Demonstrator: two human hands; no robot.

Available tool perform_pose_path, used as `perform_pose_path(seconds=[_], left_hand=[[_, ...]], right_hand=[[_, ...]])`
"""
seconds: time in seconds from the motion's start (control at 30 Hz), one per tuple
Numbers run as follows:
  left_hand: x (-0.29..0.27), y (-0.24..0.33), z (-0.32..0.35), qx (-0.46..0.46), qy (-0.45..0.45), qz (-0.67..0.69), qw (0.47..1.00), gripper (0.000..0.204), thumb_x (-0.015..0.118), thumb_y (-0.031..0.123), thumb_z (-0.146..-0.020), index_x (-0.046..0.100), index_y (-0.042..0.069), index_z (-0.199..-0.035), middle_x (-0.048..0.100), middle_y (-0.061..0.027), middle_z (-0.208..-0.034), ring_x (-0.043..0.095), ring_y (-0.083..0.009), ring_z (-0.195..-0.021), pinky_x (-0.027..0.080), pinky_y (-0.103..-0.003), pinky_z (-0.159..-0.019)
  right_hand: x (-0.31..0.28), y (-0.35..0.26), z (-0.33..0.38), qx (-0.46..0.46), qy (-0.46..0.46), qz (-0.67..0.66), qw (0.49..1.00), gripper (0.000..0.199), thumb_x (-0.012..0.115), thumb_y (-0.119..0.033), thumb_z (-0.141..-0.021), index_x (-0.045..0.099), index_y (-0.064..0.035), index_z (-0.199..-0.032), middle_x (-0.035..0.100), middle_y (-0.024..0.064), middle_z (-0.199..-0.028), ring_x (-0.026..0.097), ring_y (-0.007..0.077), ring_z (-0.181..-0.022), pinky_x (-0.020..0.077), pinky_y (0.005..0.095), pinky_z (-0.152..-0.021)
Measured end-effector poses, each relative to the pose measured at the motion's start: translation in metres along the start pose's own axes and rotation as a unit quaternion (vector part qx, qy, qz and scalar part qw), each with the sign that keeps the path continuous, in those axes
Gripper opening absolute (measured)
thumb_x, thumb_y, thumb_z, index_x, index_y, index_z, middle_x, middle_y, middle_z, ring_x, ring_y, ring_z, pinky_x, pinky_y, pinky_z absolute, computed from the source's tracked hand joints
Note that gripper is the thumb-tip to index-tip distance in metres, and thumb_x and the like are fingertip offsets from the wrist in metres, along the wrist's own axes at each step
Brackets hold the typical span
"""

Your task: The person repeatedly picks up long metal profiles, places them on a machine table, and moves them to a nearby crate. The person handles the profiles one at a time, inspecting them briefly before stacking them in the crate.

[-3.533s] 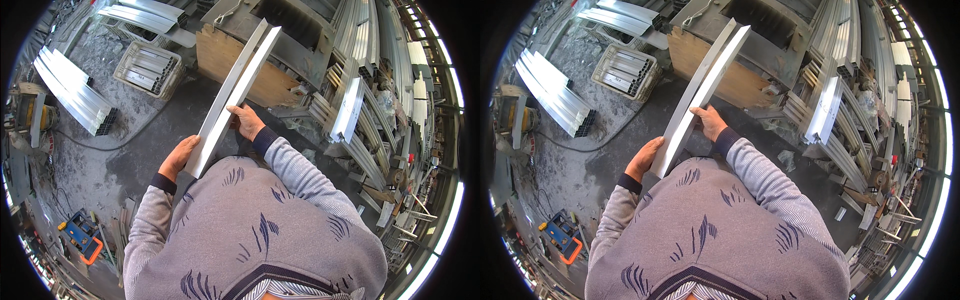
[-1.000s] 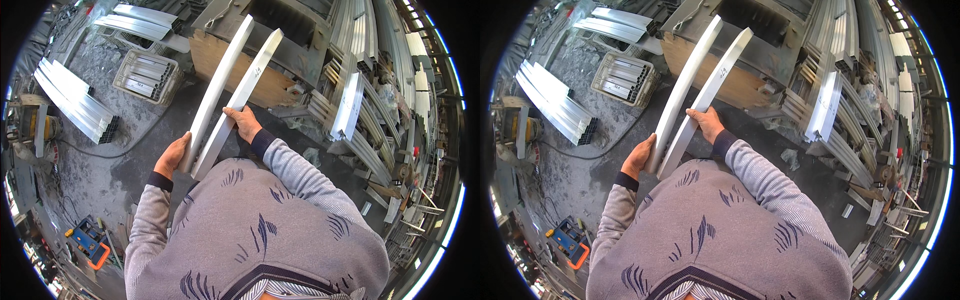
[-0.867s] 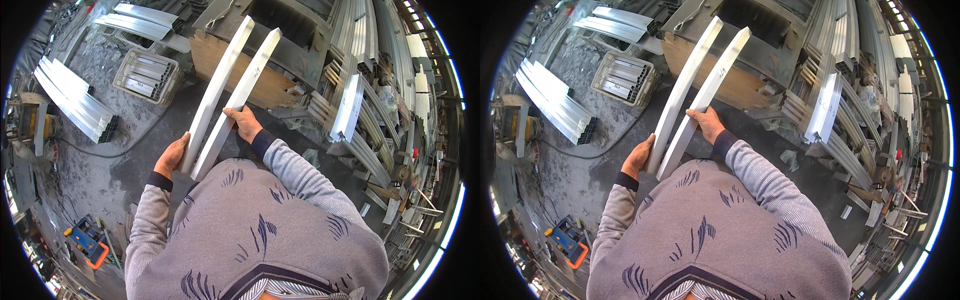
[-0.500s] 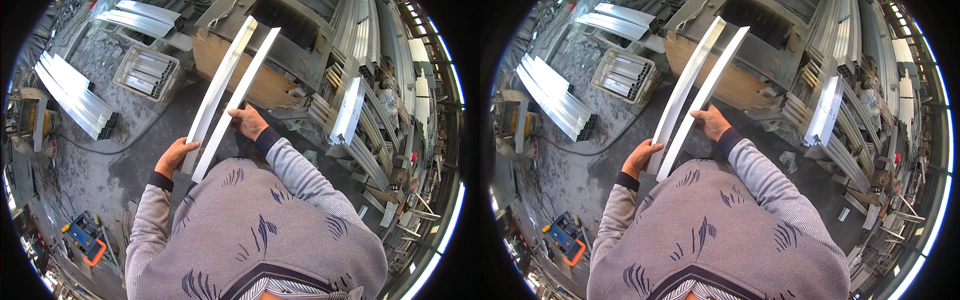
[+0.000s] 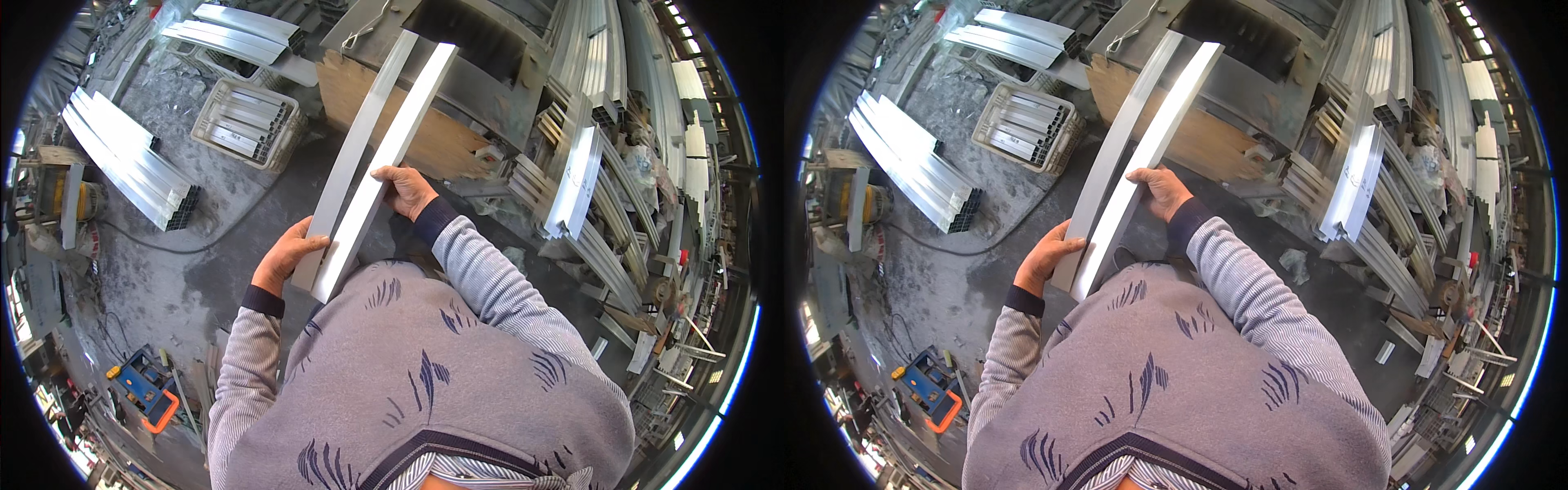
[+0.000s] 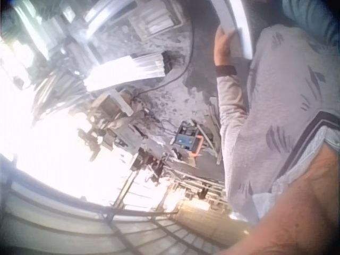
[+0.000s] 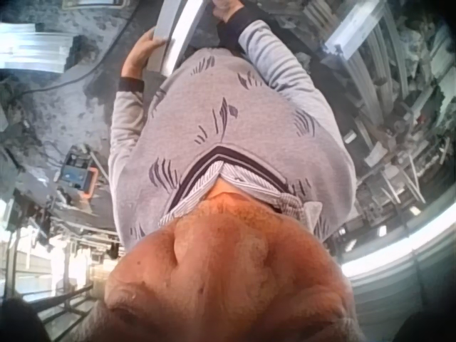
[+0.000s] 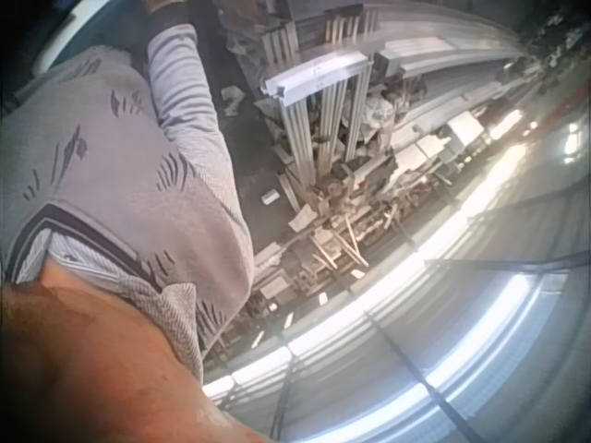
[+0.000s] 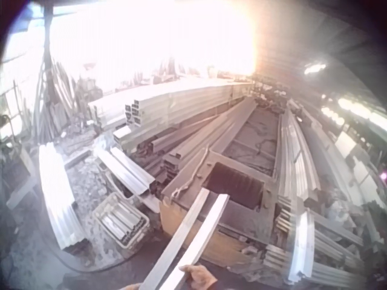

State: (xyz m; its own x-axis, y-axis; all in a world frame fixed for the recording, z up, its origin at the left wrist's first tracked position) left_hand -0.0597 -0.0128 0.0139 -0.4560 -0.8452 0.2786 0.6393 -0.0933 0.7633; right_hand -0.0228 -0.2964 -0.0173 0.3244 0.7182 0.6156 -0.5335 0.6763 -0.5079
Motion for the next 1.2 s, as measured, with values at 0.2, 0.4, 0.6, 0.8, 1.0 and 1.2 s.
perform_pose_path(seconds=[0.2, 0.4, 0.6, 0.8, 1.0, 1.2], left_hand=[[-0.002, 0.006, 0.003, -0.041, -0.019, 0.002, 0.999, 0.077, 0.089, 0.036, -0.085, 0.058, -0.003, -0.144, 0.072, -0.0133, -0.124, 0.068, -0.0207, -0.115, 0.054, -0.036, -0.103], [0.002, -0.01, -0.004, -0.049, -0.011, -0.036, 0.998, 0.077, 0.088, 0.036, -0.086, 0.058, -0.001, -0.147, 0.07, -0.0175, -0.131, 0.066, -0.0277, -0.121, 0.048, -0.041, -0.111], [0.015, -0.015, -0.007, -0.058, 0.026, -0.1, 0.993, 0.08, 0.091, 0.038, -0.081, 0.059, 0.003, -0.145, 0.07, -0.0175, -0.132, 0.066, -0.0306, -0.122, 0.048, -0.046, -0.111], [0.022, -0.017, -0.01, -0.094, 0.011, -0.048, 0.994, 0.079, 0.092, 0.038, -0.08, 0.06, 0.002, -0.143, 0.072, -0.0174, -0.125, 0.069, -0.0299, -0.114, 0.052, -0.046, -0.104], [0.019, -0.034, -0.016, -0.138, -0.001, 0.021, 0.99, 0.078, 0.094, 0.038, -0.078, 0.062, -0.001, -0.137, 0.073, -0.015, -0.117, 0.07, -0.0275, -0.107, 0.056, -0.041, -0.096], [0.013, -0.051, -0.024, -0.192, -0.037, 0.072, 0.978, 0.088, 0.095, 0.044, -0.075, 0.059, -0.004, -0.139, 0.071, -0.0152, -0.121, 0.068, -0.0288, -0.108, 0.055, -0.043, -0.096]], right_hand=[[0.004, -0.012, -0.01, -0.013, -0.023, 0.061, 0.998, 0.066, 0.086, -0.005, -0.087, 0.05, 0.0032, -0.141, 0.068, 0.0209, -0.13, 0.072, 0.0321, -0.113, 0.0602, 0.0483, -0.101], [-0.006, -0.021, -0.015, 0.039, -0.059, 0.108, 0.992, 0.068, 0.088, -0.009, -0.087, 0.052, -0.0002, -0.143, 0.07, 0.0161, -0.129, 0.072, 0.0297, -0.115, 0.0603, 0.0483, -0.101], [-0.017, -0.012, -0.023, 0.055, -0.079, 0.083, 0.992, 0.054, 0.081, -0.005, -0.089, 0.06, -0.0042, -0.139, 0.072, 0.0135, -0.126, 0.07, 0.0288, -0.116, 0.0559, 0.0478, -0.103], [-0.005, 0.002, -0.033, -0.018, -0.036, 0.035, 0.999, 0.056, 0.084, -0.007, -0.086, 0.06, 0.0031, -0.135, 0.071, 0.0179, -0.125, 0.071, 0.0338, -0.113, 0.0559, 0.0508, -0.104], [0.011, 0.017, -0.04, -0.122, 0.117, 0.137, 0.976, 0.053, 0.082, -0.003, -0.084, 0.059, 0.0112, -0.13, 0.073, 0.0227, -0.118, 0.073, 0.0338, -0.106, 0.0576, 0.0417, -0.098], [0.022, 0.004, -0.027, -0.118, 0.264, 0.327, 0.9, 0.055, 0.084, -0.018, -0.075, 0.062, 0.0074, -0.119, 0.074, 0.0264, -0.113, 0.075, 0.0371, -0.107, 0.0582, 0.0418, -0.095]])
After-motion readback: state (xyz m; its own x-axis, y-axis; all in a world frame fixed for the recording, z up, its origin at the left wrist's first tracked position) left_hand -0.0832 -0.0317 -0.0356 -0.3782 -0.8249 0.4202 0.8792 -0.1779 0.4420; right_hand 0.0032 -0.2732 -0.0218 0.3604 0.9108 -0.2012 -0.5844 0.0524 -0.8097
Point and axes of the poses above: each hand's wrist, its own z-axis away from the middle knuckle, its own x-axis out of the palm, y = z × x, the point moved 2 cm from there along -z, towards the middle knuckle
